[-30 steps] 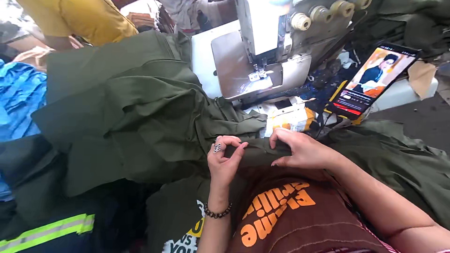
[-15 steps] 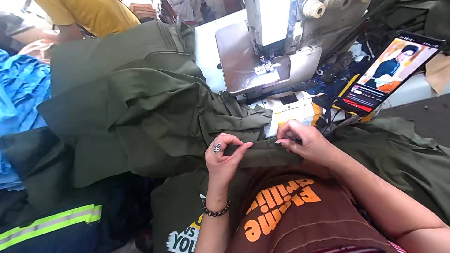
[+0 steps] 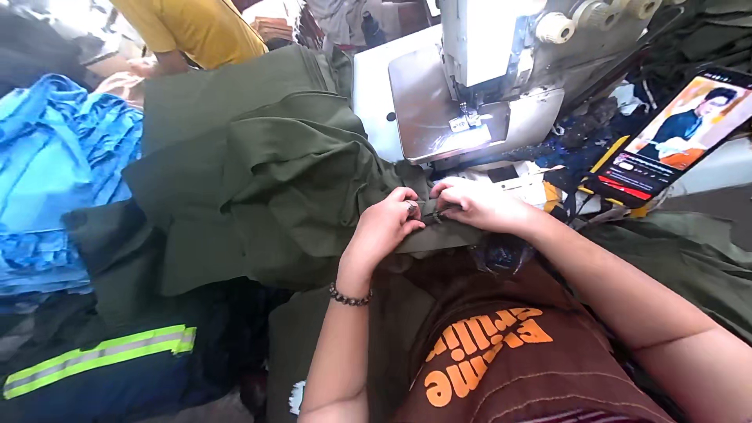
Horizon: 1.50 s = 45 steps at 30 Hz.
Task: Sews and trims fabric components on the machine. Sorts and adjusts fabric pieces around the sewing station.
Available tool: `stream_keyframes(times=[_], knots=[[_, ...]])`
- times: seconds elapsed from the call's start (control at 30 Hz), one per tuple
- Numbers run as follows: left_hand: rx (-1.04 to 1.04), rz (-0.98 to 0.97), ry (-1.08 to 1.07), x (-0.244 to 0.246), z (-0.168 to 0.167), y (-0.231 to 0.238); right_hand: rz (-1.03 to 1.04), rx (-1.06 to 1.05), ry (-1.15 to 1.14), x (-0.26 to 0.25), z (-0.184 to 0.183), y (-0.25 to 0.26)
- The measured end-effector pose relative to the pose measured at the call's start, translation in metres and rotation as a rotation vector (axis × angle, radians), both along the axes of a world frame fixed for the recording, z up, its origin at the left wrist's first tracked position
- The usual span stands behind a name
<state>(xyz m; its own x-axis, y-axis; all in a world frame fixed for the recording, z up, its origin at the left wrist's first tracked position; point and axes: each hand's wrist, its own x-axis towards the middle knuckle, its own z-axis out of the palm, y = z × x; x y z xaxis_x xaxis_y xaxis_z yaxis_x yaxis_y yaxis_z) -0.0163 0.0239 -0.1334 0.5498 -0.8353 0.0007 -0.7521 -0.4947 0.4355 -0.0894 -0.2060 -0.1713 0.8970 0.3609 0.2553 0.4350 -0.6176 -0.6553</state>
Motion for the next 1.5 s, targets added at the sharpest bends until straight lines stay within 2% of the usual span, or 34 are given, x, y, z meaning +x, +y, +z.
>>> stream_keyframes(times=[0.07, 0.13, 0.23, 0.37, 0.5, 0.67, 0.97, 1.1, 1.17, 1.27, 1.33, 1.4, 1.43, 1.5], knots=[[0.094, 0.084, -0.017, 0.001, -0.004, -0.003, 0.008, -0.01, 0.001, 0.004, -0.005, 0.0], [0.099, 0.185, -0.052, -0.002, -0.001, -0.001, 0.007, 0.004, -0.002, 0.002, -0.001, -0.002], [-0.105, 0.228, -0.125, -0.013, 0.008, 0.008, -0.013, 0.059, -0.026, -0.006, 0.007, -0.005], [-0.332, 0.263, -0.246, -0.04, 0.037, 0.018, -0.085, 0.173, -0.166, -0.016, 0.024, -0.007], [-0.361, 0.295, -0.454, -0.059, 0.05, 0.022, -0.143, 0.196, -0.243, -0.026, 0.046, -0.003], [-0.377, 0.315, -0.575, -0.069, 0.055, 0.024, -0.211, 0.124, -0.355, -0.035, 0.058, 0.006], [-0.438, 0.318, -0.638, -0.07, 0.047, 0.023, -0.367, 0.034, -0.448, -0.039, 0.056, 0.014], [-0.417, 0.422, -0.707, -0.065, 0.044, 0.017, -0.422, 0.045, -0.427, -0.04, 0.053, 0.015], [-0.423, 0.458, -0.567, -0.058, 0.044, 0.015, -0.42, 0.05, -0.434, -0.038, 0.046, 0.014], [-0.538, 0.366, -0.096, -0.031, 0.049, 0.014, -0.355, 0.173, -0.342, -0.037, 0.037, 0.013], [-0.642, 0.264, 0.12, -0.01, 0.062, -0.001, -0.226, 0.397, -0.147, -0.036, 0.042, 0.01], [-0.603, 0.184, 0.052, 0.008, 0.083, -0.025, -0.14, 0.648, 0.025, -0.031, 0.054, 0.005], [-0.532, 0.166, -0.062, 0.017, 0.093, -0.039, -0.163, 0.747, 0.08, -0.028, 0.059, 0.0], [-0.357, 0.191, -0.26, 0.032, 0.107, -0.07, -0.339, 0.852, 0.102, -0.021, 0.058, -0.009]])
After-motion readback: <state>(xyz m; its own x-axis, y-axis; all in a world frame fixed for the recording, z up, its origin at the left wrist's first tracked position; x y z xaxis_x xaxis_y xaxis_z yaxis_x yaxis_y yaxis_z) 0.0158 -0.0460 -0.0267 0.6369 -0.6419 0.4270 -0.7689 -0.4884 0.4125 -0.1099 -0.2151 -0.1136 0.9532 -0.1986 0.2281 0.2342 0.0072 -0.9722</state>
